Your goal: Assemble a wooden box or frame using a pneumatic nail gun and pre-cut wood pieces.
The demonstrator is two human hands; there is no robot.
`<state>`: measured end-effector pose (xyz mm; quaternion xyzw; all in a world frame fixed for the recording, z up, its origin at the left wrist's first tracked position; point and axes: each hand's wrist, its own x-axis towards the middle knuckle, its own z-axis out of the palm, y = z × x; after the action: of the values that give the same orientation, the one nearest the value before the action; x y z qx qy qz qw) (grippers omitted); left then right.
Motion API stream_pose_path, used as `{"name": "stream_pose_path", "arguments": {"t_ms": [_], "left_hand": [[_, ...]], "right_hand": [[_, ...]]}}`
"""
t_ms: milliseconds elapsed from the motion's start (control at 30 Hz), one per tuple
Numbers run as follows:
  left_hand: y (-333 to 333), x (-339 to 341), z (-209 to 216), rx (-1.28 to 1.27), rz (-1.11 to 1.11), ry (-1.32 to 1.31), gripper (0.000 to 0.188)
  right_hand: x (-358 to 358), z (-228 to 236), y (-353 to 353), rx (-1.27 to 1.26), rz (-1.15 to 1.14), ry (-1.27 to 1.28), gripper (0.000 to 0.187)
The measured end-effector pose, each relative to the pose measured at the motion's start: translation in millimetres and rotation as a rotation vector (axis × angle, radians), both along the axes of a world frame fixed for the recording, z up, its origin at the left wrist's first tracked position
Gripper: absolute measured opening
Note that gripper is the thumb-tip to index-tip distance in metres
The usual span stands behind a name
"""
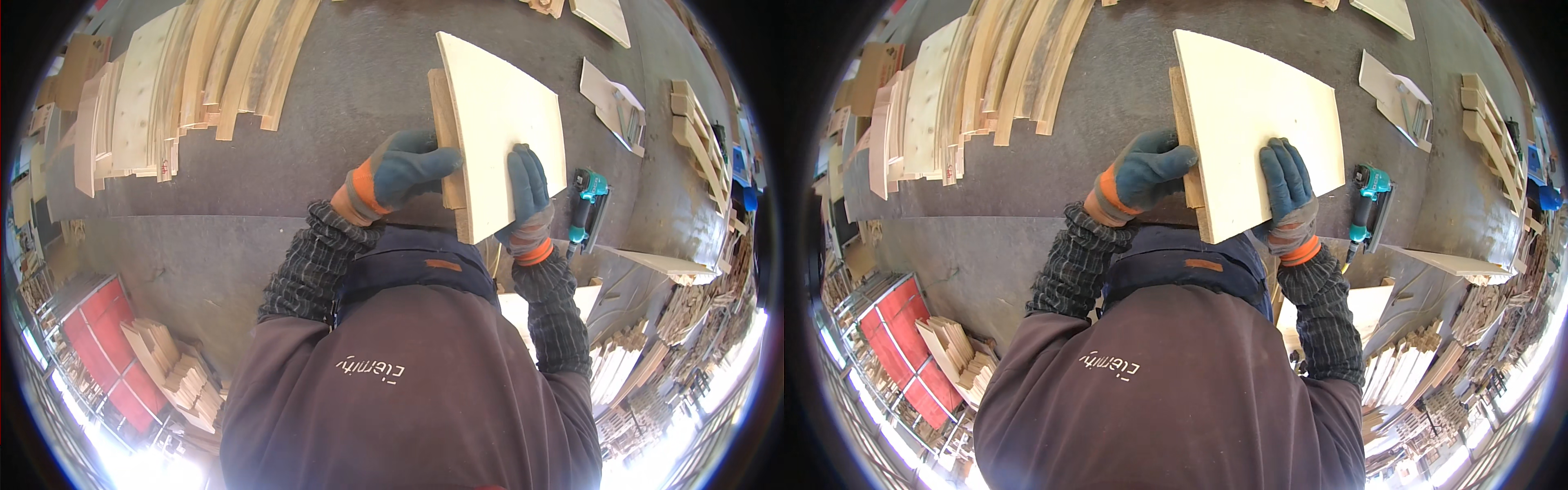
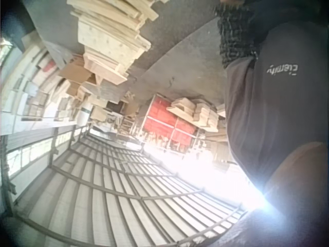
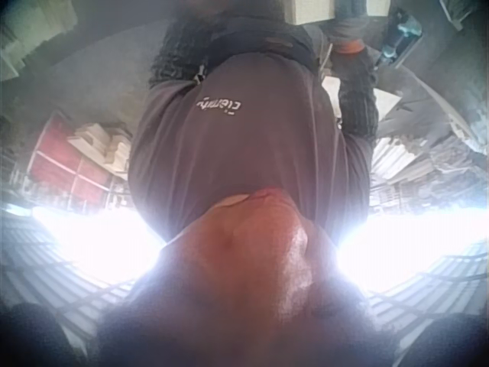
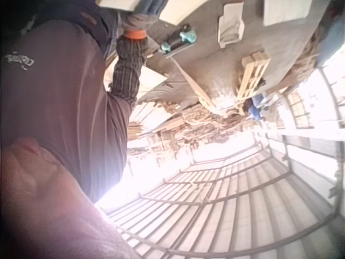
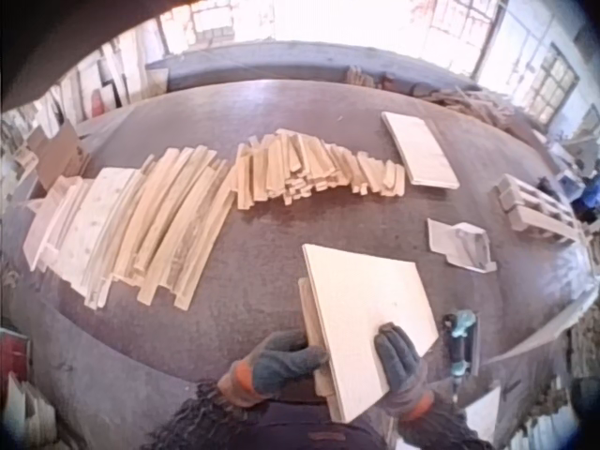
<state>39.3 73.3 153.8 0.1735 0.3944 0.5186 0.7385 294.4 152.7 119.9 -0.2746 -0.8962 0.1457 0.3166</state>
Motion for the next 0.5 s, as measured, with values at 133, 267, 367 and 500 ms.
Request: {"name": "stream_pose_path", "arguments": {"t_ms": [133, 267, 367, 500], "left_hand": [[4, -3, 4, -0.02, 0.002, -0.057, 0.071], [3, -6, 2, 0.006, 0.099, -0.185, 0.073], [-2, -18, -7, 0.074, 0.072, -0.298, 0.072], [-6, -14, 7, 0.049, 0.172, -0.143, 0.068]], "right_hand": [[0, 2, 3, 0.032, -0.01, -0.025, 0.064], [0, 2, 4, 0.049, 0.006, 0.0, 0.065], [1, 4, 4, 0.034, 0.007, -0.015, 0.068], [-3, 13, 5, 0.003, -0.017, -0.018, 0.072]]}}
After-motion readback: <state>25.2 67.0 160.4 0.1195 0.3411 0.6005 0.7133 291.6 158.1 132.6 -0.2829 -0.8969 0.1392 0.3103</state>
